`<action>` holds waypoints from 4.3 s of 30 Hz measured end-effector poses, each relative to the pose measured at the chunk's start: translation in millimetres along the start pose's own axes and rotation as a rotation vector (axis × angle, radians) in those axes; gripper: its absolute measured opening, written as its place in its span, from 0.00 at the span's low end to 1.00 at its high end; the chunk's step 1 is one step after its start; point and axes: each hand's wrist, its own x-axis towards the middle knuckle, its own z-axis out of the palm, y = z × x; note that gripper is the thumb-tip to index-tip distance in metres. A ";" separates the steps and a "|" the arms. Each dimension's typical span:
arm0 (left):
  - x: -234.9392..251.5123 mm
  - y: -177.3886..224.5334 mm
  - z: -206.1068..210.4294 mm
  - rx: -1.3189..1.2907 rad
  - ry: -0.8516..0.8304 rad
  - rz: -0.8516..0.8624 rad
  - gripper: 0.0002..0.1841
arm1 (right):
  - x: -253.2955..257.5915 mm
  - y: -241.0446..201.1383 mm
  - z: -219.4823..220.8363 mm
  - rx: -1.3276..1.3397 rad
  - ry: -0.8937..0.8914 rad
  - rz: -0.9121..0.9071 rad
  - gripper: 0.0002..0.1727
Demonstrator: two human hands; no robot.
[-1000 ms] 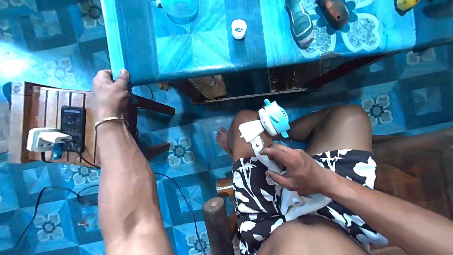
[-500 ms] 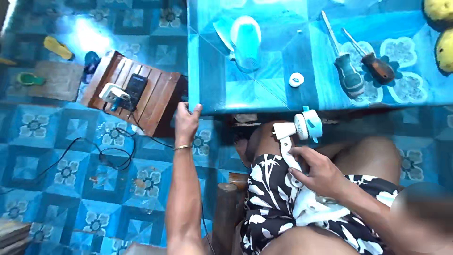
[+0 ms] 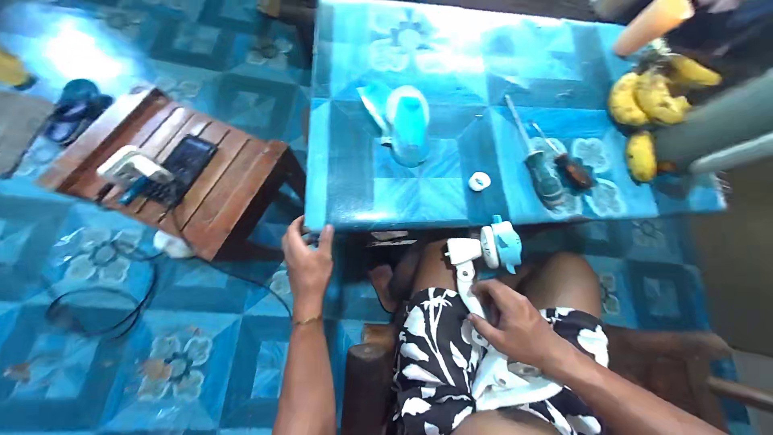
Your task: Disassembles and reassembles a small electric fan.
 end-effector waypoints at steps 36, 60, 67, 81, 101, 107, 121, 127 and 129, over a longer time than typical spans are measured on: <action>-205.8 177.4 112.1 -0.940 -0.986 0.347 0.25 | -95.4 62.9 -87.0 0.745 0.670 -0.367 0.48; -198.8 224.0 67.8 0.430 -0.525 1.197 0.38 | -75.8 38.3 -81.9 1.044 0.173 -0.150 0.34; -196.4 220.3 66.8 0.394 -0.559 1.187 0.37 | -78.8 42.1 -83.1 1.041 0.228 -0.209 0.34; -192.5 222.4 86.0 0.377 -0.592 1.142 0.36 | -58.4 77.7 -81.9 1.089 0.182 -0.391 0.30; -202.0 227.7 105.6 0.399 -0.578 1.159 0.36 | -78.5 92.2 -93.3 0.954 0.075 -0.290 0.43; -196.7 226.4 105.8 0.394 -0.604 1.175 0.38 | -74.5 95.0 -94.8 0.948 0.058 -0.301 0.39; -190.0 226.5 105.3 0.364 -0.639 1.188 0.36 | -68.0 97.3 -81.9 1.027 0.090 -0.352 0.42; -183.7 223.8 99.7 0.345 -0.655 1.187 0.37 | -70.3 84.2 -77.3 1.058 0.184 -0.280 0.42; -182.9 223.9 99.3 0.349 -0.651 1.182 0.37 | -71.9 81.6 -77.4 1.046 0.210 -0.276 0.44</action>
